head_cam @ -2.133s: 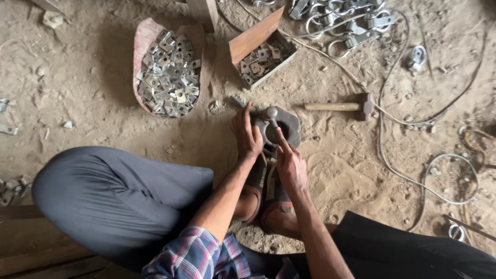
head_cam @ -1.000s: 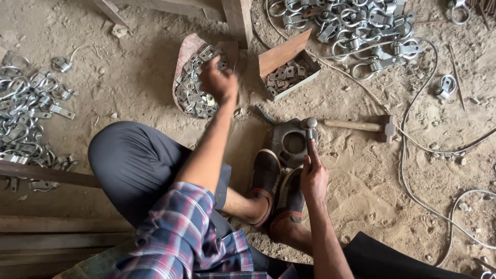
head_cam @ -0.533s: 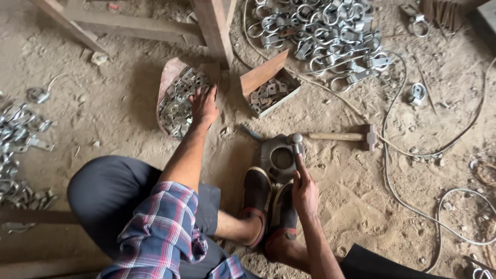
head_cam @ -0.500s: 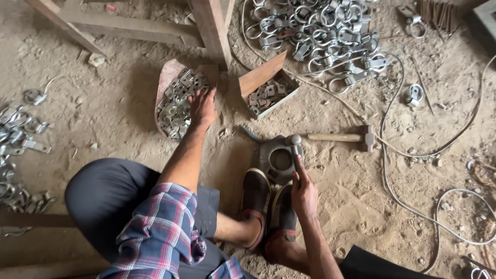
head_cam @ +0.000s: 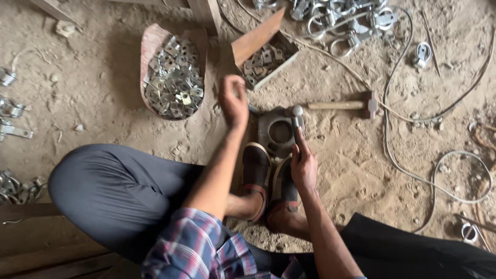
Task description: The person sits on the ground and repeatedly hammers small metal parts on a metal anvil. They pick up individual parts from a container, place them on the anvil, and strike them with a hammer. The person continues this repetitive process throughout the video.
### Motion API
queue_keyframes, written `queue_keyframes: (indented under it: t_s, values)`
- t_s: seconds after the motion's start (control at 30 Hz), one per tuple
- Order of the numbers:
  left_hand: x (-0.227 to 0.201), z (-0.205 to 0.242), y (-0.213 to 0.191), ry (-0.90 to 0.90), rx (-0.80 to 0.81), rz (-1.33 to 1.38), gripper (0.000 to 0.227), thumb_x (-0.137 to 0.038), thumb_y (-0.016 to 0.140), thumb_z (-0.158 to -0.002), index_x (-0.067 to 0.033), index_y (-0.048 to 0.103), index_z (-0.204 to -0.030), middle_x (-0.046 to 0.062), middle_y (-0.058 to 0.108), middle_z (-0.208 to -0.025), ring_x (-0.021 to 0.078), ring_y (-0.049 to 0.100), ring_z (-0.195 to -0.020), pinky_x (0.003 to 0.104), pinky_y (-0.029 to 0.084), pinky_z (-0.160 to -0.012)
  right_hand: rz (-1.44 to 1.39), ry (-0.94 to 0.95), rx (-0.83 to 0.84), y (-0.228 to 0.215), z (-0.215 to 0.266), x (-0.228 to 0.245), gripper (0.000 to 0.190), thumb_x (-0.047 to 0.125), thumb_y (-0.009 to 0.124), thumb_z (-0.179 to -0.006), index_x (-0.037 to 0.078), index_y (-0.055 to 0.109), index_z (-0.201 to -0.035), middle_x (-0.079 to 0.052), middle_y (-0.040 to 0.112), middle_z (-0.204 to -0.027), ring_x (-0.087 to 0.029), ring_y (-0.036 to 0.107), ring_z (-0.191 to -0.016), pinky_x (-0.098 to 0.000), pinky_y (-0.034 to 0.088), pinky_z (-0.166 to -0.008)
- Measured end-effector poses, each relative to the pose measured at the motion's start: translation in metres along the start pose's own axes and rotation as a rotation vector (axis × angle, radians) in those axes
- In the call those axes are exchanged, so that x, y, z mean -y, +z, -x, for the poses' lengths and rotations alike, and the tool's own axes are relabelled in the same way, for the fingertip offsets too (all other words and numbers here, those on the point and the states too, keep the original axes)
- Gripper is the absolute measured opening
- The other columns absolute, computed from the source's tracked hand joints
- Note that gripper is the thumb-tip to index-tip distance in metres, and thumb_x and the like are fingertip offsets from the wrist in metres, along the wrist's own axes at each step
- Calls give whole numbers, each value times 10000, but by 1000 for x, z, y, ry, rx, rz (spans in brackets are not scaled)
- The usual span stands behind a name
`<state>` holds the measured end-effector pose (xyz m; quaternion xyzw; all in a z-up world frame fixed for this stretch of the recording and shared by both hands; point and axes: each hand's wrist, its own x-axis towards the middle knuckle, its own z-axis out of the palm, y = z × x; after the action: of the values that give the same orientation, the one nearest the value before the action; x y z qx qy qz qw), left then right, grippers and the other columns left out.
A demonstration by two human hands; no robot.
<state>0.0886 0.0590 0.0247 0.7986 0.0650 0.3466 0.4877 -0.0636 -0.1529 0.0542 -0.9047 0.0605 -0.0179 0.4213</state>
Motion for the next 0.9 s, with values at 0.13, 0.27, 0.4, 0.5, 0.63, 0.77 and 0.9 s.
queue_keyframes:
  t_s: [0.13, 0.27, 0.4, 0.5, 0.63, 0.77, 0.9]
  values:
    - [-29, 75, 13, 82, 235, -57, 101, -4, 681, -962, -86, 624, -951, 69, 676, -1057, 247, 680, -1012, 393, 569, -907, -15, 6, 8, -3, 0, 8, 510, 134, 579, -1033, 199, 519, -1536, -251, 652, -788, -354, 552, -538, -460, 449, -546]
    - [-39, 92, 10, 73, 339, -277, 201, -69, 815, -807, -68, 651, -924, 99, 640, -1145, 322, 630, -1087, 456, 504, -923, -39, -325, -97, -5, -2, 2, 500, 124, 557, -1078, 170, 494, -1572, -291, 711, -1201, -382, 679, -793, -436, 533, -654]
    - [-22, 82, -2, 77, 497, -194, 296, -126, 863, -766, -96, 641, -960, 89, 640, -1207, 313, 646, -1136, 444, 516, -952, -12, -60, -13, -3, 0, 4, 502, 153, 571, -1046, 217, 521, -1541, -262, 710, -956, -364, 668, -657, -469, 509, -600]
    - [-19, 85, -5, 91, 465, -64, 566, -160, 841, -779, -41, 555, -1254, 127, 605, -1220, 339, 625, -1161, 456, 512, -1007, -8, 53, 46, -6, -4, 6, 513, 182, 565, -1044, 250, 495, -1548, -242, 709, -883, -348, 672, -617, -477, 504, -585]
    - [-20, 83, -4, 37, 407, -155, 676, -213, 875, -781, -30, 531, -1333, 182, 600, -1217, 383, 605, -1125, 462, 509, -947, -20, -16, 19, -7, -2, 3, 516, 187, 569, -1048, 255, 491, -1554, -236, 703, -873, -333, 667, -617, -470, 497, -572]
    - [-13, 87, -1, 12, 460, -160, 539, -209, 841, -848, -88, 588, -1308, 130, 632, -1228, 341, 634, -1139, 434, 533, -957, 4, -3, 22, -5, -2, 1, 515, 194, 569, -1049, 257, 492, -1554, -233, 689, -814, -336, 648, -587, -472, 480, -564]
    - [-11, 88, -1, -2, 512, -120, 489, -183, 839, -824, -125, 627, -1260, 108, 653, -1207, 324, 649, -1134, 427, 544, -957, -2, -19, 22, -5, -1, 2, 518, 184, 561, -1053, 238, 489, -1564, -249, 663, -791, -355, 622, -571, -483, 467, -569]
